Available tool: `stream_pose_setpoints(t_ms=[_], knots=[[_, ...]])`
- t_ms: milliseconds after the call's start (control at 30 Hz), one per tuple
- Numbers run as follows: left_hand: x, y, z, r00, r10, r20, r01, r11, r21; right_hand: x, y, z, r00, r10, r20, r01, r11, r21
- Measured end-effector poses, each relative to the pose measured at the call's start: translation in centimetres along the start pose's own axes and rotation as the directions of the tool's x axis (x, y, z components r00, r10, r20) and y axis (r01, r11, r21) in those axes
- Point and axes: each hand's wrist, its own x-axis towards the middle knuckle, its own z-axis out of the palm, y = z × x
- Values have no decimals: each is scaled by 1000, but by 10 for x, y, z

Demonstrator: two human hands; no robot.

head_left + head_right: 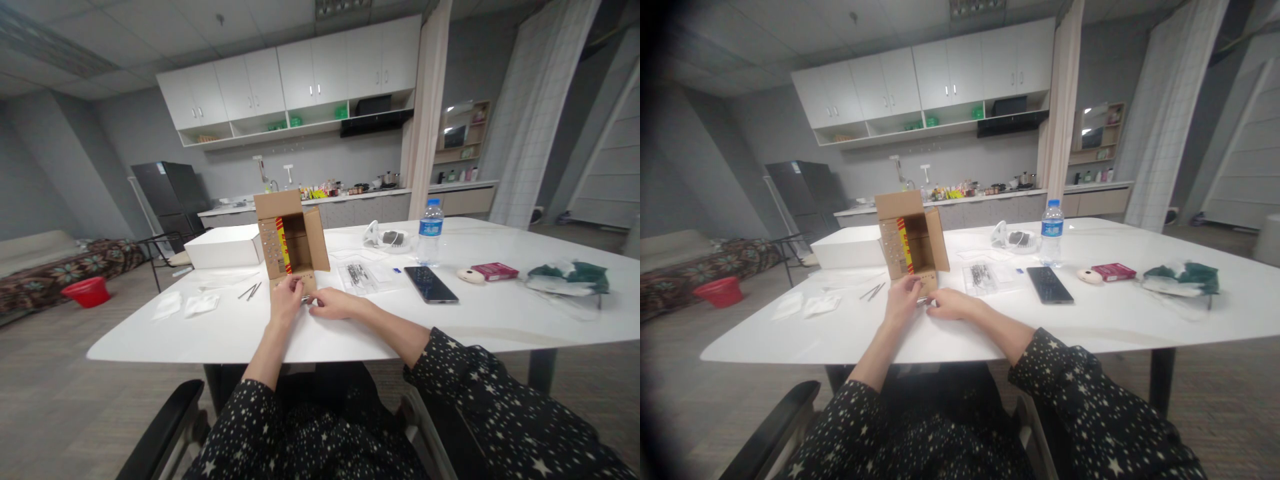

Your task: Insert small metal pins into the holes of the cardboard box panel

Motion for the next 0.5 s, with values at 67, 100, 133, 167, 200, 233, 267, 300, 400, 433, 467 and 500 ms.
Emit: stream_pose_setpoints(t_ms=[67, 100, 133, 167, 200, 233, 267, 300, 400, 433, 467, 500], knots=[[0, 0, 0, 1000, 1, -2, -1, 1000, -8, 0, 0, 0, 1000, 2, 1, -2, 1000, -4], [0, 0, 0, 1000, 0, -3, 0, 1000, -12, 0, 0, 1, 1000, 0, 0, 0, 1000, -6], [0, 0, 0, 1000, -1, -4, 1, 1000, -15, 0, 0, 1, 1000, -1, 0, 1, 1000, -8], [0, 0, 0, 1000, -3, -5, 2, 1000, -18, 0, 0, 0, 1000, -1, 1, 1, 1000, -9], [0, 0, 0, 1000, -3, -5, 3, 1000, -19, 0, 0, 0, 1000, -1, 2, 1, 1000, -9], [0, 0, 0, 1000, -3, -6, 3, 1000, -19, 0, 0, 0, 1000, 0, 3, 0, 1000, -10], [0, 0, 0, 1000, -2, -6, 2, 1000, -18, 0, -1, 0, 1000, 3, 4, -3, 1000, -10], [0, 0, 0, 1000, -1, -7, 1, 1000, -17, -1, -1, -1, 1000, 7, 6, -7, 1000, -10], [1, 0, 0, 1000, 0, -8, -1, 1000, -7, -1, -2, -2, 1000, 14, 14, -14, 1000, -9], [1, 0, 0, 1000, -1, -9, 1, 1000, -6, -1, -2, -2, 1000, 14, 15, -14, 1000, -8], [1, 0, 0, 1000, -3, -9, 3, 1000, -5, -1, -2, -2, 1000, 15, 13, -15, 1000, -8], [1, 0, 0, 1000, -6, -10, 6, 1000, -7, -1, -2, -2, 1000, 14, 11, -14, 1000, -8]])
